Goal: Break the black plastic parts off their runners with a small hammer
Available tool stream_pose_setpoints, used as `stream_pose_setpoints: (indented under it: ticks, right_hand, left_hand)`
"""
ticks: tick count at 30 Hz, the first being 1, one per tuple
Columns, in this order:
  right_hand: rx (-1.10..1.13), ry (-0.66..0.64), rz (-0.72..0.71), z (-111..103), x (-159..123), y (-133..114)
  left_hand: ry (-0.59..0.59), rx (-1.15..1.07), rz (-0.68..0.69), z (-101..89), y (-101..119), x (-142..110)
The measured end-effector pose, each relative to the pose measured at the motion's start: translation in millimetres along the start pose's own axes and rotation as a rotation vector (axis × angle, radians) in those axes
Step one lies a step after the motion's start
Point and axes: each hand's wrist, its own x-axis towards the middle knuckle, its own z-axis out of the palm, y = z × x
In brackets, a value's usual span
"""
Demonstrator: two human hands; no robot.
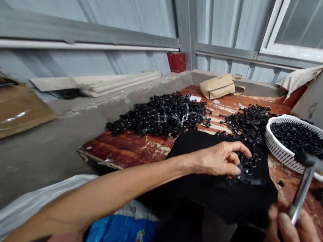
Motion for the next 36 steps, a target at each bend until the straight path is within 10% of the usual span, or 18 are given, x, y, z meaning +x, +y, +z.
stream_pose_setpoints:
  ticks: [7, 13, 22, 36]
  right_hand:
    - [-0.163, -0.182, 0.133, 47, -17, 4]
    - [-0.21, -0.155, 0.087, 59, -41, 30]
    - [-0.283, -0.25, 0.06, 76, -54, 37]
    - [-0.305, -0.386, 0.184, 80, -18, 33]
  left_hand:
    - [0.119, 0.01, -0.059, 28.9, -11, -58]
    - [0.478, -0.386, -0.148, 37.6, -42, -88]
    - [0.501, -0.558, -0.262, 43.1, -42, -102]
    - [0.077, -0.227, -0.339, 37.0, -48, -112]
